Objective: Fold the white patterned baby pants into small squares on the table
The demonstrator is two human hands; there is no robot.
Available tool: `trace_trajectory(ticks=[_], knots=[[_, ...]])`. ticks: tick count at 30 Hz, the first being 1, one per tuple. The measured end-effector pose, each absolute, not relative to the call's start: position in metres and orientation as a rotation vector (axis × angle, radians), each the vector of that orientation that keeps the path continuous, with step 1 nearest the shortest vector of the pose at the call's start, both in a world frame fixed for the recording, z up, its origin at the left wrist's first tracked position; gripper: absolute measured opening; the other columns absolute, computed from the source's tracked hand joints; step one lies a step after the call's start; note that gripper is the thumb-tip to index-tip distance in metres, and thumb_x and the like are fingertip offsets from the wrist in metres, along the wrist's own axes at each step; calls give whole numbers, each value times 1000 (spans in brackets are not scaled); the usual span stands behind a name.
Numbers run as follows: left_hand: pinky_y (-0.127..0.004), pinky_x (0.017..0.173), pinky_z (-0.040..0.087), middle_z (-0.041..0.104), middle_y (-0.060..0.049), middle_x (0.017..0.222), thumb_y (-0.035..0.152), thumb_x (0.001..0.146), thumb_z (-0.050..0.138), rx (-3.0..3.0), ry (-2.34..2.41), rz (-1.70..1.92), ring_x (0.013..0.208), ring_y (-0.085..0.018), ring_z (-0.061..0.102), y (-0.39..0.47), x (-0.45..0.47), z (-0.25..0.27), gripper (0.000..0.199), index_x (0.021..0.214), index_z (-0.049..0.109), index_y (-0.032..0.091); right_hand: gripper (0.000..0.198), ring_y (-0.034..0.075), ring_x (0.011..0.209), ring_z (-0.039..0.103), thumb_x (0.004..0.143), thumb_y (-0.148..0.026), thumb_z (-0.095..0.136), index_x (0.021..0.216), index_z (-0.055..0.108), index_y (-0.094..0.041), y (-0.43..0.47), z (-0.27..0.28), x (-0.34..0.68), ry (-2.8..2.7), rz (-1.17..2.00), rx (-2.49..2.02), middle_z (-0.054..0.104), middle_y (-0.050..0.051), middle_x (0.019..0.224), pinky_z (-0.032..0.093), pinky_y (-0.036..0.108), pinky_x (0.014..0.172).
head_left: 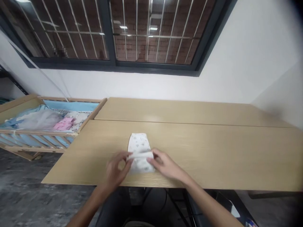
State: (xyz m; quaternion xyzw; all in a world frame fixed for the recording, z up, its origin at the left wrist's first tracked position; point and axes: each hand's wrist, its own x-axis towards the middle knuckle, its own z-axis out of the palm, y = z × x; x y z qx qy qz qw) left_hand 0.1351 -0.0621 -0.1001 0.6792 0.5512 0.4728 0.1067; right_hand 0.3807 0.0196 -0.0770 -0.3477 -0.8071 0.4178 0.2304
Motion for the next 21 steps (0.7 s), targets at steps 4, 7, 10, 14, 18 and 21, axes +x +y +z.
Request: trace_trajectory(ticks=[4, 7, 10, 14, 18, 21], knots=[[-31, 89, 53, 72, -6, 104, 23, 92, 60, 1925, 1872, 1128, 93, -19, 67, 26, 127, -98, 19, 109, 67, 19, 21, 14, 67, 51, 90, -38, 62, 85, 58, -18, 96, -104, 347, -2043, 1052, -1115, 56, -1, 75, 40, 25, 61], [-30, 84, 54, 73, -8, 101, 16, 90, 58, 1915, 1928, 999, 91, -20, 68, 76, 127, -105, 21, 110, 66, 15, 14, 14, 68, 54, 83, -27, 67, 86, 55, -19, 137, -128, 327, -1960, 961, -1372, 59, -2, 76, 41, 24, 61], [-34, 85, 53, 72, -12, 102, 14, 90, 57, 1940, 1991, 893, 95, -24, 68, 94, 132, -107, 25, 113, 65, 12, 18, 17, 75, 59, 80, -22, 68, 94, 56, -19, 154, -142, 320, -1974, 910, -1505, 64, 1, 82, 46, 27, 68], [-49, 103, 44, 63, -21, 126, 24, 95, 51, 2036, 2072, 842, 120, -34, 58, 52, 155, -113, 36, 128, 59, 10, 38, 27, 111, 60, 89, -29, 62, 123, 55, -14, 140, -133, 323, -2108, 663, -1380, 64, 16, 119, 47, 41, 96], [-53, 105, 43, 59, -21, 135, 38, 98, 47, 2287, 2106, 739, 125, -37, 54, -32, 193, -144, 48, 137, 53, 9, 56, 28, 144, 38, 101, -40, 48, 151, 38, -16, 95, -114, 328, -2548, 530, -747, 42, 18, 155, 33, 44, 117], [-54, 105, 43, 61, -23, 130, 42, 97, 49, 2393, 2208, 643, 126, -40, 53, -75, 213, -173, 50, 128, 60, 6, 57, 23, 151, 27, 106, -42, 38, 158, 31, -22, 66, -117, 327, -2802, 663, -350, 31, 10, 164, 26, 39, 122]])
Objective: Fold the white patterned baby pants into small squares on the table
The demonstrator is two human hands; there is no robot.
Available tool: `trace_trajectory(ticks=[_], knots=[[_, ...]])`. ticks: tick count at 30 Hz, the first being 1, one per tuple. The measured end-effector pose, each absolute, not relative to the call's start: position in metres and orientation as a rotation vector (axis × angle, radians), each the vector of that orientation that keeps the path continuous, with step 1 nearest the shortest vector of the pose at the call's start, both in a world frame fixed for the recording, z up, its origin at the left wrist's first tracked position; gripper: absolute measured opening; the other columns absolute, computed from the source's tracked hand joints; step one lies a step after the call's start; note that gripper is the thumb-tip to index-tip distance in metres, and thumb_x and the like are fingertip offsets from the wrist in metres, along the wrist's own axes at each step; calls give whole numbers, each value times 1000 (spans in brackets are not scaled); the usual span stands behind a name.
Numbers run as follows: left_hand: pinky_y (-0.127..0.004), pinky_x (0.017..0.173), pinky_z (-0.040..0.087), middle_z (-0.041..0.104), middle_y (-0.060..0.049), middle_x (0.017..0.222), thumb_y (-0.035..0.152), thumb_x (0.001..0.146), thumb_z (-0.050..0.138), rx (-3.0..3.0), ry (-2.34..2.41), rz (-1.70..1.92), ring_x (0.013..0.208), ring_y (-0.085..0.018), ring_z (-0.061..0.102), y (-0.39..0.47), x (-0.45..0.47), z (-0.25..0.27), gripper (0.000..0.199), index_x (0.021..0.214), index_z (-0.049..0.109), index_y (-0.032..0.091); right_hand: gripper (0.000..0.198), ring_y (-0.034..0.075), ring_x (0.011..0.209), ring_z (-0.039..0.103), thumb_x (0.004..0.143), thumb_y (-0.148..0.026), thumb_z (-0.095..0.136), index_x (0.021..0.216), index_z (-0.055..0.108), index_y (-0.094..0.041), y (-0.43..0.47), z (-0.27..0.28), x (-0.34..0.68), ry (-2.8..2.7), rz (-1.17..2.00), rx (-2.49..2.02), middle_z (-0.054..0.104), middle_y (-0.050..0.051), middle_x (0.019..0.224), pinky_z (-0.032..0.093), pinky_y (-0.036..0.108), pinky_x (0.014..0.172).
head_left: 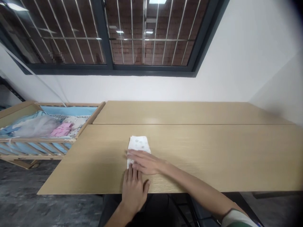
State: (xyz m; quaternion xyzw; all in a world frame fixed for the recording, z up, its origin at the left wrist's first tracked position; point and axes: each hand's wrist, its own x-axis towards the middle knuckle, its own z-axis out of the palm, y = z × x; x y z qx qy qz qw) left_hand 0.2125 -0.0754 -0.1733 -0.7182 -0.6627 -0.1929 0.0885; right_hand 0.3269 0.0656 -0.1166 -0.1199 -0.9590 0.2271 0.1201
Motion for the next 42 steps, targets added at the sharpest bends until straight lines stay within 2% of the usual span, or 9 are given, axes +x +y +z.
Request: trace_trajectory(ticks=[11, 17, 21, 24, 29, 31, 35, 38, 42], knots=[[-51, 112, 39, 43, -21, 154, 41, 99, 48, -2135, -1905, -539, 142, -36, 40, -81, 209, -183, 58, 146, 47, 8, 62, 24, 155, 15, 106, -50, 27, 161, 24, -23, 147, -156, 305, -2963, 462, -641, 18, 5, 167, 11, 47, 126], [-51, 109, 42, 57, -16, 142, 26, 100, 46, -2268, -1912, -520, 132, -33, 53, -69, 188, -173, 40, 135, 58, 13, 62, 24, 155, 14, 107, -49, 25, 161, 24, -20, 148, -156, 308, -2833, 308, -673, 21, 9, 167, 11, 48, 125], [-43, 102, 48, 69, -11, 125, 21, 99, 48, -2546, -1774, -481, 116, -26, 63, -50, 145, -163, 28, 123, 63, 17, 52, 31, 144, 36, 105, -47, 36, 146, 50, -18, 123, -137, 332, -2646, 324, -775, 43, 17, 155, 25, 54, 117], [-43, 104, 46, 65, -12, 131, 23, 99, 50, -2579, -1678, -459, 122, -27, 60, -41, 122, -165, 23, 116, 64, 19, 50, 30, 125, 54, 101, -53, 47, 136, 59, -19, 102, -118, 358, -2670, 514, -778, 60, 16, 134, 35, 52, 110], [-46, 104, 44, 67, -14, 125, 20, 101, 37, -2719, -1744, -662, 120, -28, 60, -31, 118, -170, 29, 113, 63, 17, 81, 36, 138, 44, 76, -62, 77, 144, 54, -23, 77, -110, 391, -2843, 733, -735, 50, 15, 150, 31, 51, 114], [-46, 101, 45, 70, -13, 114, 27, 103, 35, -2747, -1862, -802, 112, -28, 63, -24, 117, -166, 29, 111, 62, 18, 76, 36, 143, 38, 78, -52, 78, 143, 54, -23, 73, -116, 394, -2842, 706, -759, 45, 14, 155, 28, 49, 117], [-37, 90, 51, 71, -7, 101, 40, 104, 33, -2749, -1992, -968, 98, -23, 67, -4, 108, -157, 32, 104, 60, 22, 31, 27, 120, 60, 98, -34, 53, 124, 64, -20, 81, -128, 385, -2659, 697, -818, 67, 12, 126, 39, 43, 108], [-32, 89, 53, 72, -6, 112, 45, 102, 40, -2737, -2075, -1086, 103, -21, 68, 12, 99, -155, 32, 114, 58, 22, 28, 23, 89, 66, 102, -39, 45, 110, 64, -20, 96, -132, 373, -2510, 789, -940, 72, 7, 98, 49, 36, 86], [-29, 88, 54, 71, -7, 120, 45, 97, 49, -2653, -2200, -1177, 106, -20, 69, 32, 97, -159, 34, 120, 56, 20, 26, 21, 73, 61, 101, -42, 46, 99, 60, -20, 119, -139, 360, -2385, 777, -1149, 67, 4, 81, 47, 29, 68]])
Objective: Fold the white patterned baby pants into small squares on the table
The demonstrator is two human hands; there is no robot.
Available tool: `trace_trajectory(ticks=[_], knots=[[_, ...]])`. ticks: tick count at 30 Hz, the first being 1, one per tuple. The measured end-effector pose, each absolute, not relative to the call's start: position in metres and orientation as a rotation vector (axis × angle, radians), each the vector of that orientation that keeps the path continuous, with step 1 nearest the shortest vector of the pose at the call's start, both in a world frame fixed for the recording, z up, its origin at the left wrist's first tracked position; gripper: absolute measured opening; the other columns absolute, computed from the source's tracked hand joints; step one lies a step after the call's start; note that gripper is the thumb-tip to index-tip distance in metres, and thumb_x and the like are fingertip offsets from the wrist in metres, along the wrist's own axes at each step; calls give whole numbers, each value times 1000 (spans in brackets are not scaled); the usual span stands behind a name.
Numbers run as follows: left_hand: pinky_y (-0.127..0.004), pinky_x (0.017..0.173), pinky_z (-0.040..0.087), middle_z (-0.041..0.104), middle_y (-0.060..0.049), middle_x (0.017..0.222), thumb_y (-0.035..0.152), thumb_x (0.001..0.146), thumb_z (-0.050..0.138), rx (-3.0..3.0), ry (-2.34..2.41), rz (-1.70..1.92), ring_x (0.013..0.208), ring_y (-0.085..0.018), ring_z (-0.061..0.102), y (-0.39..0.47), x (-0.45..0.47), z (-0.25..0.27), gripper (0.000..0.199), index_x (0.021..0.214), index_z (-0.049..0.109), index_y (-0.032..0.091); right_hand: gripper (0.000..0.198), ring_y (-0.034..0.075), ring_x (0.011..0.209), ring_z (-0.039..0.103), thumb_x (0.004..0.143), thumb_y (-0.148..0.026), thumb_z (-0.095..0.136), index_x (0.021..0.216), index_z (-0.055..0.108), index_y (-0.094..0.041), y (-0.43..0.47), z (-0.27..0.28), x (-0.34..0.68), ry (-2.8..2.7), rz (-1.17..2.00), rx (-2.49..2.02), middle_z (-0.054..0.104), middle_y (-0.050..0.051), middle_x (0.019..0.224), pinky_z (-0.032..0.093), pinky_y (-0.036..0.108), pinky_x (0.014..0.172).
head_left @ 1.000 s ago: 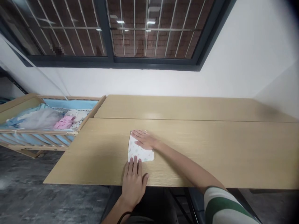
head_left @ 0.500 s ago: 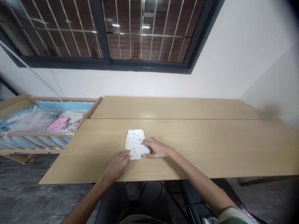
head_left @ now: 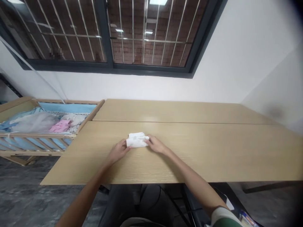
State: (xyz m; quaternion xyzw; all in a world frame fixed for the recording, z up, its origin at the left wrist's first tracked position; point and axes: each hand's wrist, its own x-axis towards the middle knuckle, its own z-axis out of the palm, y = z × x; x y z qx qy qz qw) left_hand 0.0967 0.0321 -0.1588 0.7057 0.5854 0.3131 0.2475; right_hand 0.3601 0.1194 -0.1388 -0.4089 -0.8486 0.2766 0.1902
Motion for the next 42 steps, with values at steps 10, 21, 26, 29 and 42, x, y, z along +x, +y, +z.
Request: trace_trajectory(ticks=[10, 21, 26, 29, 42], knots=[[-33, 83, 49, 73, -9, 95, 35, 96, 52, 1708, 2096, 817, 94, -25, 69, 60, 116, -165, 23, 111, 60, 19, 28, 21, 79, 62, 94, -42, 56, 112, 53, -21, 140, -156, 331, -2101, 661, -1462, 66, 3, 86, 49, 31, 72], [-45, 122, 25, 25, -23, 162, 50, 103, 21, 2223, 2000, 699, 153, -28, 20, 61, 159, -175, 73, 158, 12, 2, 63, 27, 153, 21, 100, -34, 40, 158, 28, -14, 122, -158, 315, -2643, 187, -877, 29, 15, 163, 19, 49, 124], [-50, 124, 19, 24, -20, 163, 54, 102, 25, 2249, 2013, 616, 154, -31, 16, 58, 156, -193, 74, 158, 21, 5, 64, 24, 155, 17, 104, -46, 33, 160, 26, -15, 128, -166, 324, -2708, 271, -943, 27, 12, 165, 12, 47, 126], [-50, 123, 21, 24, -21, 163, 54, 102, 27, 2282, 2038, 580, 153, -32, 18, 52, 144, -198, 74, 158, 21, 5, 71, 26, 155, 16, 104, -54, 30, 162, 19, -13, 131, -167, 340, -2671, 328, -1047, 23, 14, 166, 15, 47, 126], [-46, 115, 33, 41, -21, 155, 45, 90, 60, 2263, 1962, 515, 141, -34, 43, 52, 135, -171, 69, 147, 41, 11, 83, 31, 150, 29, 90, -47, 60, 158, 29, -11, 136, -162, 352, -2657, 446, -916, 34, 20, 160, 18, 52, 123]])
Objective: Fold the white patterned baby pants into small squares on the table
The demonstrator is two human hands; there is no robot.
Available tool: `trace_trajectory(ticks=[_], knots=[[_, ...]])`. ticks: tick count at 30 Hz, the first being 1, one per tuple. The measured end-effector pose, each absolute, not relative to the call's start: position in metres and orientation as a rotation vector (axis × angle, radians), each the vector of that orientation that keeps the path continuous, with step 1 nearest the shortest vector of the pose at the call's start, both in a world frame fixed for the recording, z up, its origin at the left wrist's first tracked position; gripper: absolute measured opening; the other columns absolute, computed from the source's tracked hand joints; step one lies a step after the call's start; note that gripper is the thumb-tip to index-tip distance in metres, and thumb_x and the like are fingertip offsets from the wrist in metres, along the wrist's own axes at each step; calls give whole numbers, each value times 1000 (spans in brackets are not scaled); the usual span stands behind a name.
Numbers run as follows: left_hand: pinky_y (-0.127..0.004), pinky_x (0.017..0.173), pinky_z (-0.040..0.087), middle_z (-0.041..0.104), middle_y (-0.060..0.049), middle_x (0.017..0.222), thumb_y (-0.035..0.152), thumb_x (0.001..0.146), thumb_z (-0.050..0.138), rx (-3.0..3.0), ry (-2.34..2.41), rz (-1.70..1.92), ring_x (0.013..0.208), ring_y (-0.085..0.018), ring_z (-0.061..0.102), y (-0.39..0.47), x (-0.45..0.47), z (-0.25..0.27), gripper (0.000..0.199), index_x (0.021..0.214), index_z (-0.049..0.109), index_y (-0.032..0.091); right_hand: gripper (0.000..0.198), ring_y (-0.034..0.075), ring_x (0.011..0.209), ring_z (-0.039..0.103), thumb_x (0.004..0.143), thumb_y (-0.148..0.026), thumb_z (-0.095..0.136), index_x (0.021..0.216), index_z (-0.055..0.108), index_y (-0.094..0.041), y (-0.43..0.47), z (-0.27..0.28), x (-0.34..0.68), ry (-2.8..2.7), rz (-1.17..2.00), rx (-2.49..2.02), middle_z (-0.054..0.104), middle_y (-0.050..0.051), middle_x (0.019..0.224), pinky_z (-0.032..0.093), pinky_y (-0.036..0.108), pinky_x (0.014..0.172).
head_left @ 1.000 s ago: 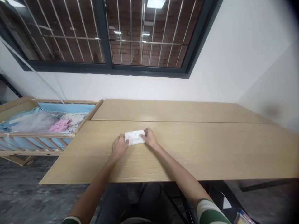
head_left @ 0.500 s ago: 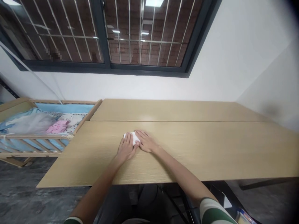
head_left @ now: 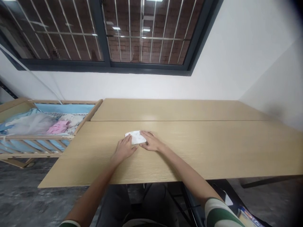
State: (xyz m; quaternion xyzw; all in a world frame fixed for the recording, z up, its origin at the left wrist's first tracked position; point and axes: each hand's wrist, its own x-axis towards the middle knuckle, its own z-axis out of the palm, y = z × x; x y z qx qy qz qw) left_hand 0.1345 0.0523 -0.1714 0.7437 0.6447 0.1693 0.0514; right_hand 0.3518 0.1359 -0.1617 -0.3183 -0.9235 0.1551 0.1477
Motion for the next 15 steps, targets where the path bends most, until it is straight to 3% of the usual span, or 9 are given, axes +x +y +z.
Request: trace_trajectory(ticks=[4, 7, 11, 15], knots=[[-42, 111, 36, 56, -20, 142, 24, 86, 61, 2148, 1992, 581, 131, -32, 52, 65, 135, -158, 52, 136, 53, 12, 68, 29, 141, 44, 83, -23, 60, 149, 44, -14, 149, -164, 347, -2553, 497, -972, 49, 18, 151, 27, 49, 118], [-40, 107, 40, 68, -17, 124, 12, 86, 52, 2041, 2006, 682, 120, -30, 60, 69, 129, -144, 37, 120, 64, 15, 48, 28, 123, 58, 81, -17, 57, 129, 59, -18, 156, -159, 341, -2423, 537, -1010, 67, 12, 128, 33, 49, 111], [-35, 91, 49, 73, -11, 105, 20, 89, 53, 1882, 1962, 858, 101, -26, 68, 59, 116, -129, 21, 103, 68, 18, 22, 22, 97, 63, 87, -28, 57, 106, 61, -19, 162, -145, 331, -2186, 761, -937, 69, 6, 102, 45, 40, 95], [-28, 82, 54, 73, -9, 112, 30, 92, 57, 1723, 1870, 1030, 97, -21, 70, 44, 116, -137, 30, 117, 60, 16, 25, 16, 79, 60, 90, -29, 51, 112, 55, -19, 167, -137, 316, -1953, 1002, -898, 65, 1, 89, 48, 29, 76]])
